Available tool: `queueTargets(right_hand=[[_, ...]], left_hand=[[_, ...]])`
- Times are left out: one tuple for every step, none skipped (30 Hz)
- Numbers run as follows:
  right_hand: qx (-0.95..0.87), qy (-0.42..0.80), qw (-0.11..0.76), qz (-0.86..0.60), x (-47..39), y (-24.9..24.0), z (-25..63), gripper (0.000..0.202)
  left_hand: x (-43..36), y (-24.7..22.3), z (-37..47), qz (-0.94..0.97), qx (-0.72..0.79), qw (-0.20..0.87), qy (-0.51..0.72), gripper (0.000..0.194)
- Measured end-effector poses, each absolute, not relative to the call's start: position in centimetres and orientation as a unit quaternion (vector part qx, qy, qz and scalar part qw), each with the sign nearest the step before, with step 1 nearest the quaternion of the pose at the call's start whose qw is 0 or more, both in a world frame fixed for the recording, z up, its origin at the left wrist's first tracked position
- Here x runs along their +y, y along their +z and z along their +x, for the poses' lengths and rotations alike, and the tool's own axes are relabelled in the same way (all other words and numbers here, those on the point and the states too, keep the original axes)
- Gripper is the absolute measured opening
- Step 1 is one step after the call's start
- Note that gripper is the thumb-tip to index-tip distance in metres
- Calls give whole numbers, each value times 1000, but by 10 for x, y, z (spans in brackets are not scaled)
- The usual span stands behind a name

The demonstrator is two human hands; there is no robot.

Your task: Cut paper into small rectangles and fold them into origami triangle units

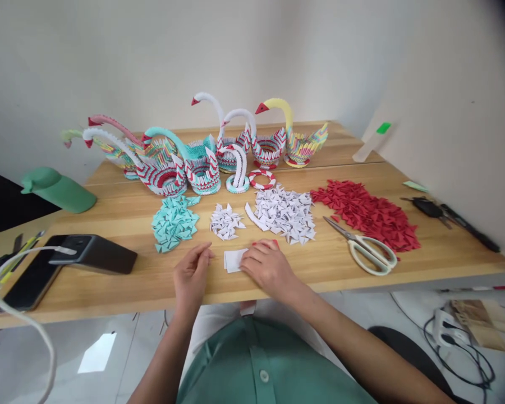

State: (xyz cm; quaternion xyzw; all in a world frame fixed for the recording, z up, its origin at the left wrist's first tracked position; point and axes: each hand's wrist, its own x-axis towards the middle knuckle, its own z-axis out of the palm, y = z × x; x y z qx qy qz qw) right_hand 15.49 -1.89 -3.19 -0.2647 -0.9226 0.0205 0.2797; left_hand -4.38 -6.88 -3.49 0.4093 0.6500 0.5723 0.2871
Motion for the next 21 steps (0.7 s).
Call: queueTargets(right_hand=[[-920,22,285,-267,-19,-32,155,18],[-918,25,290,-268,-18,-33,155,19],[-917,30,294,-267,-18,-34,155,19],[-916,36,300,-265,-18,-35,155,20],[-915,41,305,-262,-18,-35,155,20],[-914,45,311,-258,-18,-36,155,20],[-913,49,315,-256,-18,-35,155,19],[-911,53,319,-257,-18,-34,155,19],[-908,58,323,-260,-18,-33,154,18],[-904,66,328,-267,-18,-31,154,17],[-897,76,335,-279,-17,-28,154,17],[-889,87,343,-292,-16,-25,155,17],[-879,101,354,-303,-16,-21,155,17],[-867,118,367,-315,-15,-17,156,16],[-854,140,379,-327,-15,-13,158,15],[-841,166,387,-339,-15,-9,159,12],[-829,195,390,-349,-16,-5,160,11],[-819,223,389,-358,-17,-1,162,12],[-812,249,381,-364,-19,3,162,16],[-809,271,369,-368,-21,8,163,21],[-810,289,354,-368,-24,11,163,26]], left_hand=[[-68,-36,-44,414,650,288,569,25],[-68,-36,-44,418,649,288,566,26],[-68,-36,-44,421,649,288,565,26],[-68,-36,-44,421,650,287,564,27],[-68,-35,-44,422,650,287,563,27],[-68,-34,-44,422,650,287,562,28],[-68,-33,-44,424,650,287,561,28],[-69,-33,-44,428,649,287,560,28],[-69,-32,-44,431,649,286,557,28],[-68,-32,-44,434,651,285,554,28],[-68,-32,-45,436,652,285,551,28],[-68,-33,-45,437,654,284,548,28],[-68,-33,-45,438,655,283,547,28],[-68,-33,-45,440,654,282,548,28],[-69,-32,-44,442,651,279,550,29],[-70,-30,-43,446,646,279,552,29],[-71,-26,-41,453,639,282,554,30],[-73,-22,-38,461,631,287,554,31],[-75,-16,-35,476,619,303,547,32],[-76,-9,-31,488,604,319,544,33],[-78,-3,-27,499,588,344,536,35]])
